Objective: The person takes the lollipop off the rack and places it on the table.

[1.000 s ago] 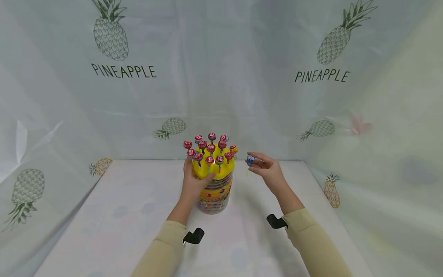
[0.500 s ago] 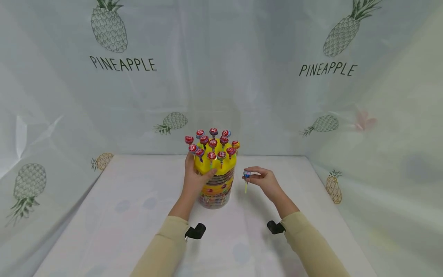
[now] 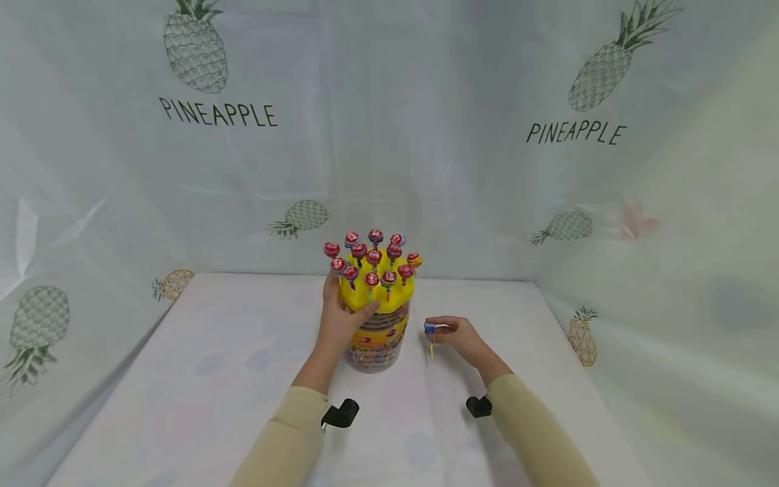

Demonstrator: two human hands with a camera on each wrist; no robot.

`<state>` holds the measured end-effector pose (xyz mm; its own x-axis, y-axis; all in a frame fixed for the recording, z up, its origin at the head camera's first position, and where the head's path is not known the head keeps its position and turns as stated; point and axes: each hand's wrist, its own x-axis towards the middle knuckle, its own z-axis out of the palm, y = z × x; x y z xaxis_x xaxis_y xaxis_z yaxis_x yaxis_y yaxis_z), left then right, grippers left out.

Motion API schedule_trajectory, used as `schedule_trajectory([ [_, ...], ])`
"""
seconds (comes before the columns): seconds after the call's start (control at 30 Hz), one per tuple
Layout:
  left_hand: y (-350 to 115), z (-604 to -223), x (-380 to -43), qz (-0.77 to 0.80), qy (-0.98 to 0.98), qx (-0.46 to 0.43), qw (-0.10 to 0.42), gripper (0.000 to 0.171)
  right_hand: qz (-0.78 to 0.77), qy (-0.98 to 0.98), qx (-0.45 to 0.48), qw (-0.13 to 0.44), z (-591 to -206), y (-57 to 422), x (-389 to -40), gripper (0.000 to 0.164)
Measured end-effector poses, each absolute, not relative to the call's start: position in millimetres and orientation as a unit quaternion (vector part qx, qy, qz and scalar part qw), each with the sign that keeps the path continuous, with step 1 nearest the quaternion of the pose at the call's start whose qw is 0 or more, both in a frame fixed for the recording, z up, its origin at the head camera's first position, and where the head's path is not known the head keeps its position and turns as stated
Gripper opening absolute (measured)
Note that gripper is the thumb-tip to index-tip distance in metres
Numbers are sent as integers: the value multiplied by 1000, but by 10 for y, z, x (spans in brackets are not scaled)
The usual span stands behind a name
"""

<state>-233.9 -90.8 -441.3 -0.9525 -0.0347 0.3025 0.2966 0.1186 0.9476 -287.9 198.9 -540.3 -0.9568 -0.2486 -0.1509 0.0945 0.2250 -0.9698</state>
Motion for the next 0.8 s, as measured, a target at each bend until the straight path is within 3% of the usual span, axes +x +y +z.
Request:
schedule_trajectory([
  [0.4, -913, -4455, -2366, -653, -741, -88, 131, 92, -565, 816, -17, 118, -5708, 1956, -3008, 37],
  [0.8, -911, -4279, -2277, -649, -750, -78, 100, 94, -501, 859, -63, 85, -5778, 1915, -3075, 37],
])
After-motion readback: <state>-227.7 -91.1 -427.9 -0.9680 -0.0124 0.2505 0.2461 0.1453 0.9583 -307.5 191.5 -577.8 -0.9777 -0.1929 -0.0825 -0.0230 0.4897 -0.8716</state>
